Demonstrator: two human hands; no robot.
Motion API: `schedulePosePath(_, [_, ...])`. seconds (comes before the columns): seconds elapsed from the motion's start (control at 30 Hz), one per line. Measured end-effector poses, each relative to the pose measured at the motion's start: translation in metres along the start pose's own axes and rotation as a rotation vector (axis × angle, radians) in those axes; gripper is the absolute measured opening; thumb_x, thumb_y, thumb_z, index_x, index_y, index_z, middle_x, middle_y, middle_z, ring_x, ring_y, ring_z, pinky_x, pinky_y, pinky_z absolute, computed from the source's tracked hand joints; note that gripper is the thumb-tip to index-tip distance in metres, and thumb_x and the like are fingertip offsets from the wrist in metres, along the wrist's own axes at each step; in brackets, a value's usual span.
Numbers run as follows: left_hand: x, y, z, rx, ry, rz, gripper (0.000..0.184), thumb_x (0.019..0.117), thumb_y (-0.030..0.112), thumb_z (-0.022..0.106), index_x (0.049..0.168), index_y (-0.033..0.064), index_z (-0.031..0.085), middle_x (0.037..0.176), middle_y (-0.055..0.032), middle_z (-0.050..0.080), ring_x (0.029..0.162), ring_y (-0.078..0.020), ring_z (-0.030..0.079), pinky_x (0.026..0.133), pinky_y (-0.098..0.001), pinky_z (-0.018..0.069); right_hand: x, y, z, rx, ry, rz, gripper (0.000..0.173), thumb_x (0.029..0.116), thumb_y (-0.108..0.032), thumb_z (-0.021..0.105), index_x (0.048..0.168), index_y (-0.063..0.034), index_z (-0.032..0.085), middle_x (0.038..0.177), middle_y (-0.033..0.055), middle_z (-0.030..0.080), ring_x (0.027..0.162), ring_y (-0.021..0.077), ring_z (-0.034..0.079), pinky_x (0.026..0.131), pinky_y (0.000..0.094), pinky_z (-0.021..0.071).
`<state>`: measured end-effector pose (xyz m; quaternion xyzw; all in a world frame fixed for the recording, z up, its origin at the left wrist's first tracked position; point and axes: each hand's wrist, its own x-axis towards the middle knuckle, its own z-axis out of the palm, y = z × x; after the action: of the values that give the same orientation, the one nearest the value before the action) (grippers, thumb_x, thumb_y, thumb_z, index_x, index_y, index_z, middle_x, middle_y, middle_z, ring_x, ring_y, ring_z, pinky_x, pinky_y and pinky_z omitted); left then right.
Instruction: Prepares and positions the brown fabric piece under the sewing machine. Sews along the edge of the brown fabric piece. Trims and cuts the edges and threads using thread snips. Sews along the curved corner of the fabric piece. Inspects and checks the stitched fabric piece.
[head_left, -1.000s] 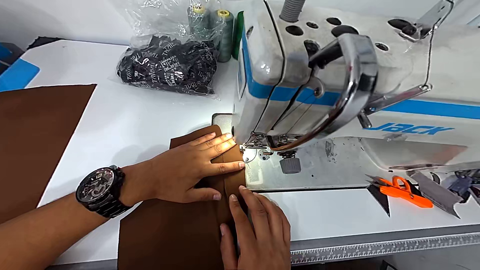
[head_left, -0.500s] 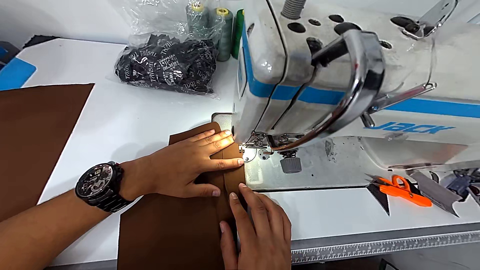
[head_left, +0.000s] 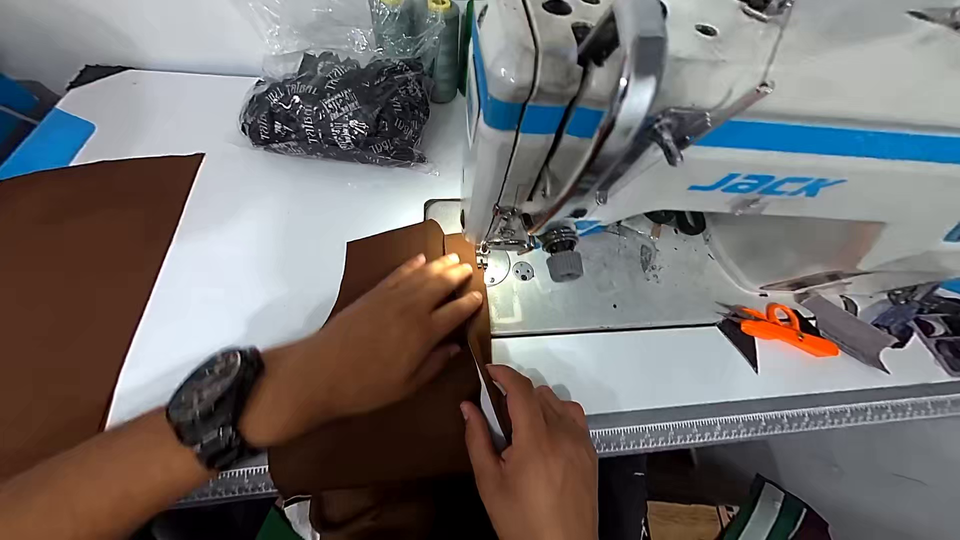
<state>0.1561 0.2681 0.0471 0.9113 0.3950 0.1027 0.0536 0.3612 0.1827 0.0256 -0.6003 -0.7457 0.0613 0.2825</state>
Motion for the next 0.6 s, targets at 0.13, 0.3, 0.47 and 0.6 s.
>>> schedulePosePath(0.13, [-0.028, 0.033, 0.023, -0.013, 0.127, -0.04, 0.051, 0.1039, 0.035, 0.044, 0.146, 0.0085, 0.056, 0.157, -0.0095, 0.047, 0.15, -0.0243, 0.038, 0.122, -0.0477, 0.0336, -0.013, 0.005, -0.003, 0.09, 0.055, 0.031, 0.024, 0.0878, -0.033, 0.07, 0.101, -0.014, 0.075, 0.072, -0.0083, 0.067, 0.064, 0.0061, 0.058, 0.072, 0.0325, 0.0472])
schedulePosePath(0.3, [-0.041, 0.023, 0.023, -0.045, 0.139, 0.008, 0.055, 0.1049, 0.041, 0.044, 0.15, 0.0104, 0.052, 0.161, -0.0076, 0.043, 0.153, -0.022, 0.034, 0.125, -0.0491, 0.0291, -0.031, 0.009, -0.01, 0.084, 0.102, 0.008, 0.016, 0.0879, -0.026, 0.069, 0.095, -0.0142, 0.077, 0.071, -0.007, 0.069, 0.062, 0.0055, 0.06, 0.065, 0.0291, 0.0479])
schedulePosePath(0.47, [-0.04, 0.023, 0.022, -0.04, 0.144, 0.069, 0.051, 0.1045, 0.045, 0.044, 0.143, 0.0151, 0.059, 0.158, -0.0075, 0.046, 0.152, -0.0275, 0.035, 0.124, -0.0538, 0.0291, -0.046, 0.002, -0.011, 0.1, 0.138, -0.081, 0.011, 0.0866, -0.017, 0.067, 0.09, -0.016, 0.077, 0.071, -0.0041, 0.069, 0.062, 0.0067, 0.061, 0.059, 0.0258, 0.0468])
schedulePosePath(0.6, [-0.043, 0.023, 0.022, -0.017, 0.095, 0.093, 0.052, 0.1058, 0.05, 0.039, 0.144, 0.0227, 0.06, 0.158, -0.0055, 0.047, 0.153, -0.0277, 0.033, 0.123, -0.0591, 0.0262, -0.056, 0.006, -0.011, 0.105, 0.135, -0.069, 0.007, 0.085, -0.017, 0.068, 0.085, -0.0163, 0.074, 0.067, -0.0052, 0.064, 0.058, 0.0053, 0.057, 0.056, 0.0237, 0.0437])
